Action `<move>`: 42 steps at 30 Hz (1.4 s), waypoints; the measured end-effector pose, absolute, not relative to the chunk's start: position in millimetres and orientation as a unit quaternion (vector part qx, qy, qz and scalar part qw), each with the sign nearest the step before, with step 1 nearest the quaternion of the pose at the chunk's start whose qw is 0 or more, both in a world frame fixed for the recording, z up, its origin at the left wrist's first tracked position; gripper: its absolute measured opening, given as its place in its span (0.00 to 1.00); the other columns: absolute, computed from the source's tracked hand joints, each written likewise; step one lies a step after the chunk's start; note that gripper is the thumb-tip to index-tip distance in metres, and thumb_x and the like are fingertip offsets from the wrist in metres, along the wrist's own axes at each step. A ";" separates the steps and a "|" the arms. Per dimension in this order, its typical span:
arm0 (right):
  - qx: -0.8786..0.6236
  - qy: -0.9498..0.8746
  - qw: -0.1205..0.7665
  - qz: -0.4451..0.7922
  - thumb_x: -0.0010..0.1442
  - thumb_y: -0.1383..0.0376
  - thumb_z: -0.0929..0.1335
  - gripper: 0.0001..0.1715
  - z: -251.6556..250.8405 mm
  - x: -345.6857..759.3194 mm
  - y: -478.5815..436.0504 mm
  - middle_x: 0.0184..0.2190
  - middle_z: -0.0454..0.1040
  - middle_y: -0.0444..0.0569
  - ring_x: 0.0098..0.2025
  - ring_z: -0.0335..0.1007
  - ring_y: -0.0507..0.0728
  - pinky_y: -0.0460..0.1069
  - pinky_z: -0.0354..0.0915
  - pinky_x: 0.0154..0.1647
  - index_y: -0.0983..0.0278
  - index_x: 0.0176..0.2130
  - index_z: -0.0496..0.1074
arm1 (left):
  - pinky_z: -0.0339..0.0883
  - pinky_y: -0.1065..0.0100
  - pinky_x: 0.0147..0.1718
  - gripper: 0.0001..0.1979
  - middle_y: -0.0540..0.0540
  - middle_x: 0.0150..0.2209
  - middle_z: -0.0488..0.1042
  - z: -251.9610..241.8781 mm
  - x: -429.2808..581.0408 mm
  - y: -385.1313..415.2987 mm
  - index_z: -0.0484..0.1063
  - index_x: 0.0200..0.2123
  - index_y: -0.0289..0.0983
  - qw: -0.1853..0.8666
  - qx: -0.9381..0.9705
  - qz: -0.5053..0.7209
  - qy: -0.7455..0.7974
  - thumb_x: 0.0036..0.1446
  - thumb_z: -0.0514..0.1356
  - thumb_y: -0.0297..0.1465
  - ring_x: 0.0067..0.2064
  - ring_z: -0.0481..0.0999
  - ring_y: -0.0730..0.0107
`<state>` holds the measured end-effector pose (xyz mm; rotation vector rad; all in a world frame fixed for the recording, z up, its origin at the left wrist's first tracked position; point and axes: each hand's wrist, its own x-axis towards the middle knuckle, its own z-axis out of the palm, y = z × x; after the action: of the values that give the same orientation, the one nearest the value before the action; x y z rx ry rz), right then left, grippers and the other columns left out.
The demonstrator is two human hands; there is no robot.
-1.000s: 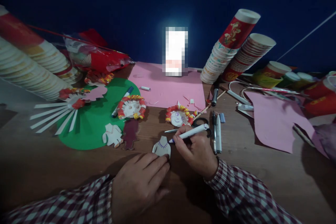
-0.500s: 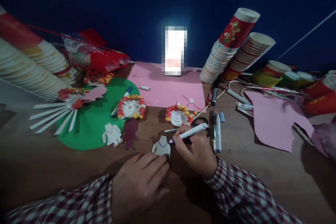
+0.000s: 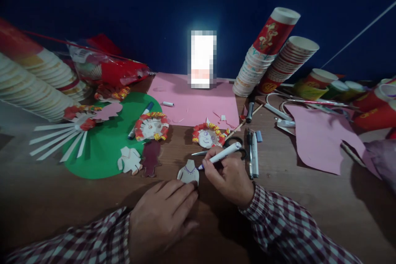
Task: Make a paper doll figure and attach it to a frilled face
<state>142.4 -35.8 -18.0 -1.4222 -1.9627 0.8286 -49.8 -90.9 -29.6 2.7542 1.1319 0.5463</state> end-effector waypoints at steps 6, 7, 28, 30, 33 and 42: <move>-0.526 -0.737 0.286 0.311 0.60 0.64 0.62 0.08 -16.9 142.2 -36.2 0.21 0.66 0.43 0.24 0.62 0.52 0.46 0.59 0.25 0.63 0.29 0.65 | 0.63 0.61 0.36 0.20 0.48 0.45 0.74 -28.6 -50.0 -90.3 0.70 0.44 0.35 0.064 0.911 0.172 0.370 0.54 0.61 0.43 0.42 0.69 0.63; -0.526 -0.740 0.284 0.309 0.60 0.64 0.62 0.08 -16.7 142.3 -36.2 0.21 0.66 0.43 0.24 0.63 0.52 0.46 0.59 0.26 0.63 0.29 0.65 | 0.63 0.61 0.36 0.19 0.48 0.45 0.74 -28.4 -49.9 -90.1 0.70 0.43 0.35 0.064 0.911 0.173 0.369 0.53 0.61 0.43 0.42 0.69 0.63; -0.536 -0.719 0.311 0.314 0.61 0.64 0.63 0.08 -18.0 144.7 -35.6 0.21 0.69 0.43 0.24 0.64 0.52 0.47 0.60 0.26 0.63 0.30 0.66 | 0.65 0.61 0.35 0.20 0.48 0.46 0.73 -27.3 -49.9 -89.8 0.69 0.45 0.35 0.068 0.902 0.169 0.391 0.54 0.60 0.42 0.42 0.69 0.64; -0.538 -0.719 0.302 0.318 0.61 0.63 0.63 0.08 -17.3 143.6 -35.9 0.21 0.70 0.43 0.24 0.65 0.53 0.47 0.60 0.26 0.63 0.30 0.67 | 0.65 0.61 0.36 0.20 0.48 0.46 0.73 -27.5 -49.8 -90.0 0.69 0.45 0.35 0.072 0.901 0.168 0.394 0.54 0.60 0.43 0.42 0.69 0.64; -0.540 -0.717 0.291 0.329 0.61 0.62 0.63 0.08 -17.0 142.6 -36.5 0.22 0.70 0.44 0.25 0.66 0.53 0.47 0.60 0.26 0.62 0.31 0.67 | 0.65 0.60 0.36 0.21 0.49 0.47 0.73 -28.2 -49.9 -89.8 0.68 0.46 0.36 0.076 0.899 0.165 0.399 0.54 0.60 0.44 0.43 0.69 0.64; -0.529 -0.723 0.294 0.334 0.62 0.62 0.62 0.09 -18.0 141.9 -36.7 0.23 0.71 0.45 0.26 0.67 0.53 0.47 0.61 0.26 0.62 0.31 0.66 | 0.65 0.60 0.36 0.20 0.46 0.47 0.73 -23.7 -50.0 -88.3 0.68 0.47 0.35 0.077 0.904 0.150 0.393 0.56 0.59 0.42 0.43 0.70 0.64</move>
<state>141.9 -36.7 -18.0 -1.4088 -1.9251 0.8887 -50.0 -88.3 -23.7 2.7082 1.1785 0.4495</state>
